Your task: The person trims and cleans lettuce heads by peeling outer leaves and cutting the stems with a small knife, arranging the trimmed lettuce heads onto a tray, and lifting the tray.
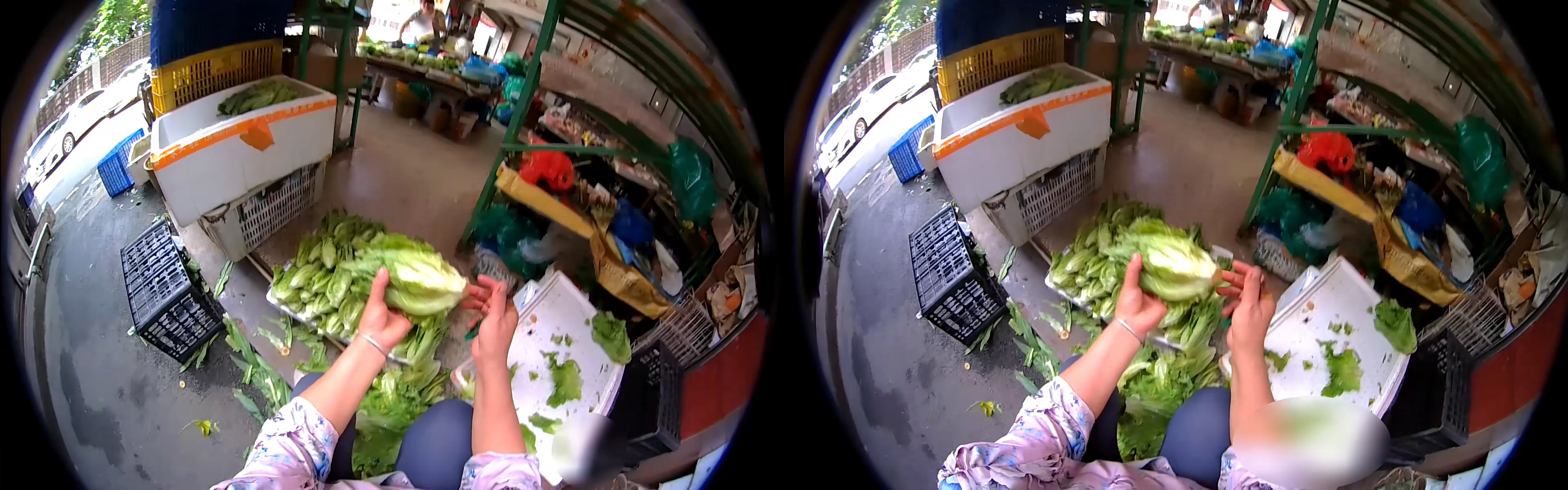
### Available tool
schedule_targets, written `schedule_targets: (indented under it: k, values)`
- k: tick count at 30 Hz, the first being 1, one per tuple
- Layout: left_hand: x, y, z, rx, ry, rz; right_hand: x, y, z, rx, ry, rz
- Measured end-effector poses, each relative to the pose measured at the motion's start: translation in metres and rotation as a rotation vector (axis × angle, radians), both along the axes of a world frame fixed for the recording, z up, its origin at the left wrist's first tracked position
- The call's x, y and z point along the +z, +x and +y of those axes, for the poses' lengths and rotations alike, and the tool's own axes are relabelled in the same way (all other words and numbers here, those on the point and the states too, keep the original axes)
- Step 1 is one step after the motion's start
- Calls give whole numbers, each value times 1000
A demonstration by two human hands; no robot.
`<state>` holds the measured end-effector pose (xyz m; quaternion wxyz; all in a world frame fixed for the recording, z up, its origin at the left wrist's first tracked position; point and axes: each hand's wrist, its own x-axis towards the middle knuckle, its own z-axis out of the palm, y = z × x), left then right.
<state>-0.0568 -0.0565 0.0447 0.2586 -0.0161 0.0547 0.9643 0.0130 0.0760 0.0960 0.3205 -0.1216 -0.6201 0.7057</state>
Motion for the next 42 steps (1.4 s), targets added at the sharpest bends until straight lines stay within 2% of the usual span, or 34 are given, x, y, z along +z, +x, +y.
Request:
schedule_targets:
  k: [4,7,11,14,22,24,27,30,32,36,38,40,42]
  values:
    - [-9,-13,-7,101,-31,23,-10,-2,-19,86,31,-55]
    - [-1,-8,-12,34,29,8,-21,6,-34,234,9,117]
    - [1,-4,-6,-18,49,32,-23,12,-38,269,68,271]
    - [0,-1,2,-31,30,48,-25,14,-33,264,181,274]
    - [-2,2,7,-13,9,148,-22,22,-25,182,235,243]
    - [-4,3,4,-79,67,167,-18,25,-26,122,343,235]
    - [-4,2,3,-61,6,210,-15,27,-25,75,518,256]
    - [-10,-1,0,-52,69,151,-9,34,-29,182,403,247]
    - [-12,-3,-6,-176,225,134,-13,38,-28,239,329,272]
    - [-12,-8,-15,-143,372,248,-18,49,-17,319,272,368]
    - [-33,-13,-20,-202,359,189,-9,54,-27,352,1,392]
    - [-25,-16,-22,-224,355,237,-29,51,-16,467,-109,451]
    - [-20,-13,-26,-248,362,242,-25,51,-23,296,-36,131]
